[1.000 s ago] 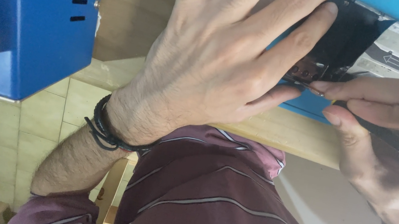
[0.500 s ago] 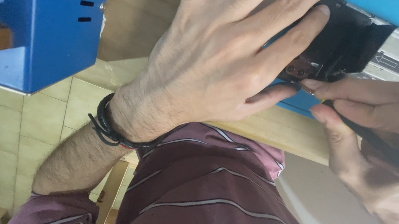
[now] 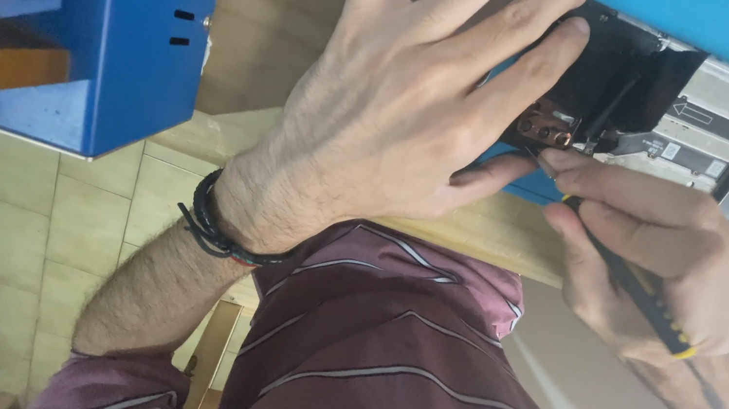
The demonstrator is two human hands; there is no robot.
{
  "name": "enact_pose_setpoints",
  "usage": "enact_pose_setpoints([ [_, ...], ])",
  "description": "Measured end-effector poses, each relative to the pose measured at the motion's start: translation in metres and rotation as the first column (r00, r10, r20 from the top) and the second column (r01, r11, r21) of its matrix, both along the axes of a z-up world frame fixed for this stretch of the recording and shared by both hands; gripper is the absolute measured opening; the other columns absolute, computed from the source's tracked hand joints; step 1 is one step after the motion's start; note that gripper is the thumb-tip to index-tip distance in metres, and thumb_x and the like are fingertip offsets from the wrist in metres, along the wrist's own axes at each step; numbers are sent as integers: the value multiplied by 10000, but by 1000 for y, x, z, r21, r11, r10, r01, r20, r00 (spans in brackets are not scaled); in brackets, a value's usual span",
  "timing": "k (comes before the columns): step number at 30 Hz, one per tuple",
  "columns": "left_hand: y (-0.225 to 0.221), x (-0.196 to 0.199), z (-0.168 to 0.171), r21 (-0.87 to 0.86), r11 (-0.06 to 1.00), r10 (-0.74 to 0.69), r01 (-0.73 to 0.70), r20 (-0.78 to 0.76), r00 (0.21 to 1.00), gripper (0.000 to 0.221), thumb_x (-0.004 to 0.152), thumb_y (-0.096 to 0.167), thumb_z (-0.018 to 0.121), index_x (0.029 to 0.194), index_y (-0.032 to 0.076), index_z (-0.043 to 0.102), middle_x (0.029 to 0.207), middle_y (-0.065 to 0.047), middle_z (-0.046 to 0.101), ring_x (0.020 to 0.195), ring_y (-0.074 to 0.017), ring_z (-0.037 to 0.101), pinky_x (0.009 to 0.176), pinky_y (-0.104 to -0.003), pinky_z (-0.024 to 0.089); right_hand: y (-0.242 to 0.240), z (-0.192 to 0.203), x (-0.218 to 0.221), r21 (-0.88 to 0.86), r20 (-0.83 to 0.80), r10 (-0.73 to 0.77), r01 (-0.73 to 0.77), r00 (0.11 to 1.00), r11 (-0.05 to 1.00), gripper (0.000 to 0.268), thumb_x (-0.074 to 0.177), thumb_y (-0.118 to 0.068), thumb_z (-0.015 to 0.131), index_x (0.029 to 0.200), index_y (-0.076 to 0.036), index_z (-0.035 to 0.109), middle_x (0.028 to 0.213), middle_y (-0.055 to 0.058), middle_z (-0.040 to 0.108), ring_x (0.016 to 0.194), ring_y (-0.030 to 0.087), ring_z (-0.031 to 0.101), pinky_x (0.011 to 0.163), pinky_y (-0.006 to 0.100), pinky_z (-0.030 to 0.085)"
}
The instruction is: The person is removing the internal cover of a smartphone by unscrewing several small screws and then prying the cover away from the chassis.
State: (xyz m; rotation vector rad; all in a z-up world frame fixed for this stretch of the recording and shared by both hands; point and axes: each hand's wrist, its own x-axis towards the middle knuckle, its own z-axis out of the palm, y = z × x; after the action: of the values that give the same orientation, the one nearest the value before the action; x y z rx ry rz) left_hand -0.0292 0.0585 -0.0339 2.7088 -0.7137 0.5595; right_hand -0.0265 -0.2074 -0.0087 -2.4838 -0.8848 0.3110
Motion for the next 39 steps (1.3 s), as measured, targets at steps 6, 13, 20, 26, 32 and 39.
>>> enact_pose_setpoints([
  [6,1,-1,1,5,1000,-4,4,13,1000,720,971,598,1017,1393,76,756,1476,-78,611,1394,-291,492,911,-682,462,2,-2,9,364,396,254,-405,882,839,219,1014,119,742,1101,129,542,1132,409,684,1071,527,790,1058,577,659],
  [13,-6,-2,13,-132,988,-89,83,-41,995,742,1062,534,1066,1433,-24,748,1489,-182,655,1453,-489,470,908,-1017,107,-87,-39,-11,483,240,-302,156,923,862,247,1204,39,394,1011,183,450,1100,458,595,959,616,746,861,613,585],
  [20,-20,6,14,-57,990,-131,128,-55,990,851,1161,614,1056,1475,-133,795,1536,-229,664,1477,-516,443,884,-1016,16,-86,-30,-10,528,46,-333,260,942,808,216,1154,88,725,1060,193,560,1103,409,643,1046,520,774,1013,512,618],
  [26,-30,16,24,48,989,-131,139,-136,982,972,1040,621,1056,1520,-168,753,1475,-254,653,1522,-455,441,1010,-968,97,-85,-26,-9,555,-71,-308,294,949,778,240,1116,42,751,1191,119,537,1206,307,575,1105,448,790,1062,464,662],
  [32,-37,33,27,51,987,-136,153,-244,960,1056,821,680,1057,1416,-106,677,1376,-215,566,1398,-427,551,1139,-877,157,-99,-38,-8,624,65,-277,177,959,761,197,1124,-33,633,1146,153,572,1076,313,574,1038,503,750,1096,627,676],
  [39,-41,44,38,113,981,-136,159,-188,973,1042,743,754,1067,1317,-27,685,1320,-195,600,1428,-427,536,1126,-911,163,-99,15,26,307,11,-289,272,957,912,328,1316,-51,420,1497,222,447,1441,423,677,1592,550,523,1429,604,369],
])
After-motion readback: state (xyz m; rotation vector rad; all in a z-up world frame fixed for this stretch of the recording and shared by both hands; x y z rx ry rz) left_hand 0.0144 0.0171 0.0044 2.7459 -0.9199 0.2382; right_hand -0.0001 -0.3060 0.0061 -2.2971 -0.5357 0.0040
